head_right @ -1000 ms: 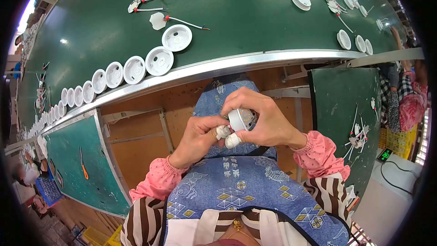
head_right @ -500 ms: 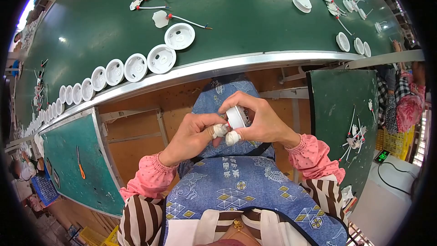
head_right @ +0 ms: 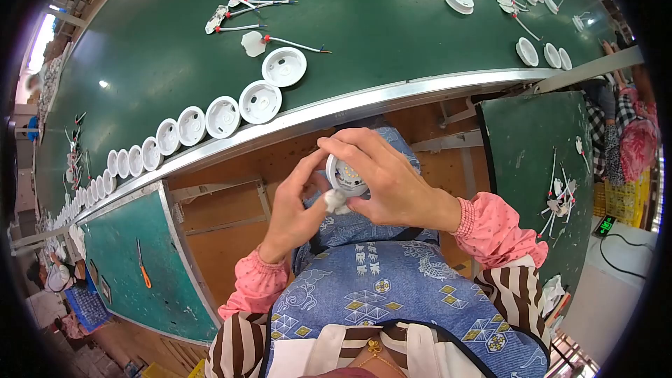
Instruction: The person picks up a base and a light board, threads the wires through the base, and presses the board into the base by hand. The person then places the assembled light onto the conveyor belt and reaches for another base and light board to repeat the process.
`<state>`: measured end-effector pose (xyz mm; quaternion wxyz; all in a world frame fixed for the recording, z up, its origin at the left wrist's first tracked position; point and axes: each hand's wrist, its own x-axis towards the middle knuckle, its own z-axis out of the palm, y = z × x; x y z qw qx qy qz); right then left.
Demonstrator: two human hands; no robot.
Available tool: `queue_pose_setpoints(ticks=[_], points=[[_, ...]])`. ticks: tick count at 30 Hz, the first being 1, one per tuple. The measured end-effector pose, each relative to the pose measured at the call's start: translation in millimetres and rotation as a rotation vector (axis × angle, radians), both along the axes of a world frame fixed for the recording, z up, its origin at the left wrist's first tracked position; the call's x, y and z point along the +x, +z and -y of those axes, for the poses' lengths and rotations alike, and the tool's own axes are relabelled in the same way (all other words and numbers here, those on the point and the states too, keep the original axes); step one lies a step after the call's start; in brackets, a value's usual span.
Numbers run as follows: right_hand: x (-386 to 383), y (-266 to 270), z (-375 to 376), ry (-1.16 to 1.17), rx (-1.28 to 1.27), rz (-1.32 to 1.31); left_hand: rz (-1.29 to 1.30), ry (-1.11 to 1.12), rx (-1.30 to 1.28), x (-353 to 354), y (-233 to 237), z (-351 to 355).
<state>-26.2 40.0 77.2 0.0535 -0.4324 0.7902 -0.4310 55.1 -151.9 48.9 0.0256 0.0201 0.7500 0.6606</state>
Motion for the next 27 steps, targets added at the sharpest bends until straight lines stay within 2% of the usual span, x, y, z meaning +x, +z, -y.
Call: queue_pose_setpoints(ticks=[3, 4, 7, 8, 11, 17, 23, 27], points=[[-2, 14, 4, -0.025, -0.041, -0.020, 0.061, 0.032, 0.463, 3, -17, -7], [-3, 19, 4, -0.049, -0.056, -0.033, 0.011, 0.025, 0.499, 4, -16, -6], [3, 14, -11, -0.222, -0.074, 0.078, 0.102, 0.034, 0.600, 5, -8, -5], [6, 10, -7, -0.290, -0.165, 0.048, 0.091, 0.031, 0.599, 5, -9, -6], [9, -3, -3, -0.300, -0.185, -0.093, 0.053, 0.038, 0.555, 4, -14, -12], [9, -8, 6, -0.289, -0.072, -0.345, 0.017, 0.202, 0.272, 3, -13, -25], [13, -16, 6, -0.269, 0.055, -0.363, 0.065, 0.326, 0.174, 1, -12, -32], [13, -23, 7, -0.332, -0.046, -0.364, 0.165, 0.355, 0.243, 3, -11, -32]])
